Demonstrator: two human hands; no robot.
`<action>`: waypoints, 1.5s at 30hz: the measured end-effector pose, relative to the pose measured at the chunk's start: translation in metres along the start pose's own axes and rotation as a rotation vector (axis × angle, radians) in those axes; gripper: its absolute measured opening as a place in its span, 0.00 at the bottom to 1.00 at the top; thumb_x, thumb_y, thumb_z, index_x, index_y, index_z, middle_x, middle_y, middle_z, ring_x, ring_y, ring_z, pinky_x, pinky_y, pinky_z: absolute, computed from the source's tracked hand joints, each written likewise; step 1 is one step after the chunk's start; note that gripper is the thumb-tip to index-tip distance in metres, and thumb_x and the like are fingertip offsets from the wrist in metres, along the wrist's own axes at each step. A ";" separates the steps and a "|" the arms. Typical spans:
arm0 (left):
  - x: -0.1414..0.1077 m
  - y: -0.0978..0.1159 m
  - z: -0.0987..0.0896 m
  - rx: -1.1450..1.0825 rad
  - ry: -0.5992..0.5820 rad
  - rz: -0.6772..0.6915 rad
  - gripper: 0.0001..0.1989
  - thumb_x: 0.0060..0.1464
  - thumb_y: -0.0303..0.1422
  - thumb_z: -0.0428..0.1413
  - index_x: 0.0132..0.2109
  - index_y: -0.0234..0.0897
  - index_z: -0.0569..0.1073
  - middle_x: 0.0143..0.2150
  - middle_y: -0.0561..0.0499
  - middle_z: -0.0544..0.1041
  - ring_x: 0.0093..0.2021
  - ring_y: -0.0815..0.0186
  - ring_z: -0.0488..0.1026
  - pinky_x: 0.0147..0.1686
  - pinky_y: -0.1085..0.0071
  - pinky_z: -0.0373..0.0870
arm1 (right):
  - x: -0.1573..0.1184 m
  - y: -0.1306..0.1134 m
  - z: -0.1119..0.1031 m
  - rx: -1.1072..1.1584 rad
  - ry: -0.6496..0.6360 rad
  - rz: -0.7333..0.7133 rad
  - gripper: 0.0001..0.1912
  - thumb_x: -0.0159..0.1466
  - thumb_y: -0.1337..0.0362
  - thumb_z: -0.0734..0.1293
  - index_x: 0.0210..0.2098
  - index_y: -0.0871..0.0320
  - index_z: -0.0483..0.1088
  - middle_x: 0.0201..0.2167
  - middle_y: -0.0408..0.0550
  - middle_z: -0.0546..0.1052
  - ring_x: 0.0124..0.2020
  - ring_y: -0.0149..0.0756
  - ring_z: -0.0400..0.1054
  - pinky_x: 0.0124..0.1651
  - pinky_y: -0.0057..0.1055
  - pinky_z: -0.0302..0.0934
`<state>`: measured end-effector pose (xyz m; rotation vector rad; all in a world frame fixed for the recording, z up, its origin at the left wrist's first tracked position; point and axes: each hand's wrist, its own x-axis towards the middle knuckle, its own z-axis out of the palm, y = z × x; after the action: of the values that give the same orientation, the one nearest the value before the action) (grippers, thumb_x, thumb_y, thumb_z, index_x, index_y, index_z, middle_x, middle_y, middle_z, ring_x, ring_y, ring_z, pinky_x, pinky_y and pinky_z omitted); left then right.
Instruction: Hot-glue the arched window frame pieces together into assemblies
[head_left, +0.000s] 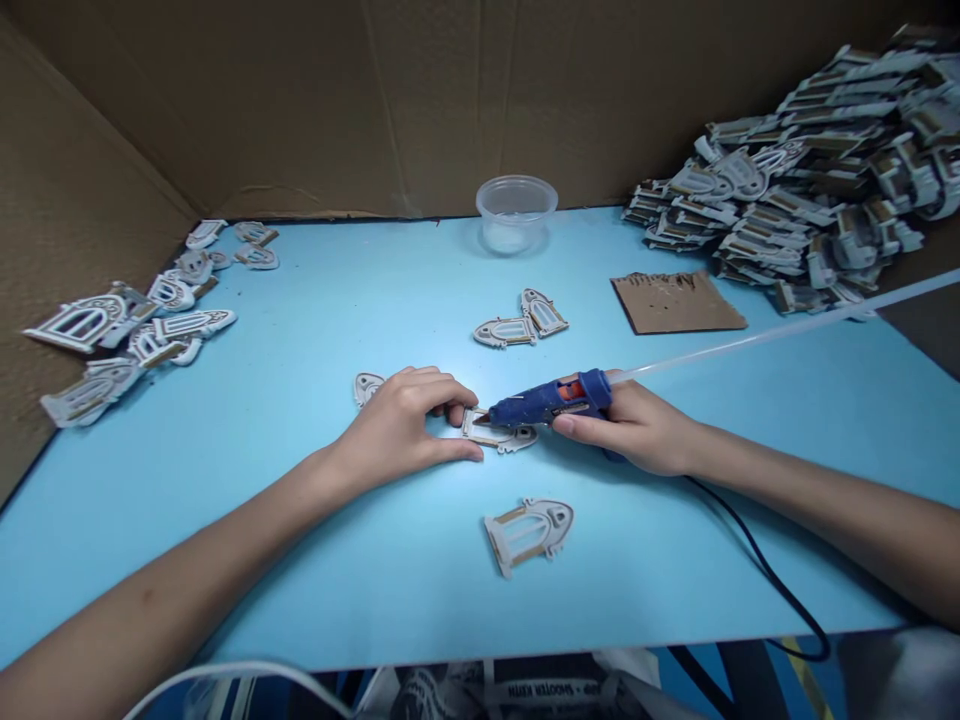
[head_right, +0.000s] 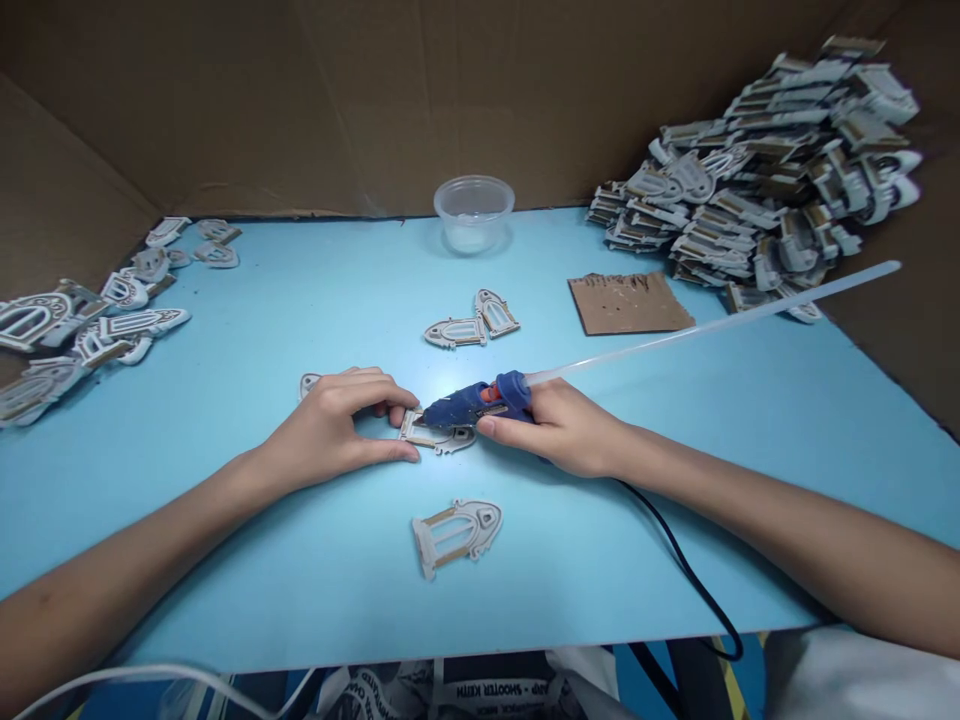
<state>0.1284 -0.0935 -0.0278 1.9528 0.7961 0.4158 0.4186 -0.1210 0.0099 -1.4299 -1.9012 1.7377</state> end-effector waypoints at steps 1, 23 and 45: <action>0.000 0.000 0.000 -0.003 0.002 0.002 0.20 0.52 0.40 0.72 0.46 0.34 0.77 0.35 0.53 0.78 0.38 0.66 0.76 0.42 0.68 0.68 | 0.000 0.000 0.000 -0.009 0.002 0.003 0.21 0.70 0.49 0.64 0.29 0.59 0.68 0.21 0.41 0.62 0.25 0.31 0.56 0.28 0.29 0.50; 0.001 0.001 0.004 0.002 -0.009 -0.030 0.19 0.52 0.42 0.72 0.44 0.35 0.78 0.35 0.53 0.79 0.37 0.65 0.76 0.43 0.67 0.69 | -0.004 0.002 0.008 0.268 0.064 0.018 0.24 0.67 0.42 0.67 0.33 0.59 0.74 0.25 0.47 0.71 0.27 0.34 0.64 0.28 0.29 0.58; 0.000 -0.018 -0.055 -0.025 -0.252 -0.166 0.20 0.59 0.45 0.65 0.53 0.38 0.81 0.49 0.44 0.78 0.47 0.60 0.76 0.45 0.66 0.71 | -0.004 0.011 0.006 0.096 0.359 -0.097 0.19 0.68 0.48 0.68 0.34 0.57 0.76 0.33 0.49 0.75 0.33 0.39 0.70 0.35 0.34 0.63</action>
<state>0.0897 -0.0520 -0.0162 1.8536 0.7768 0.0782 0.4221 -0.1299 0.0001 -1.4707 -1.6461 1.3966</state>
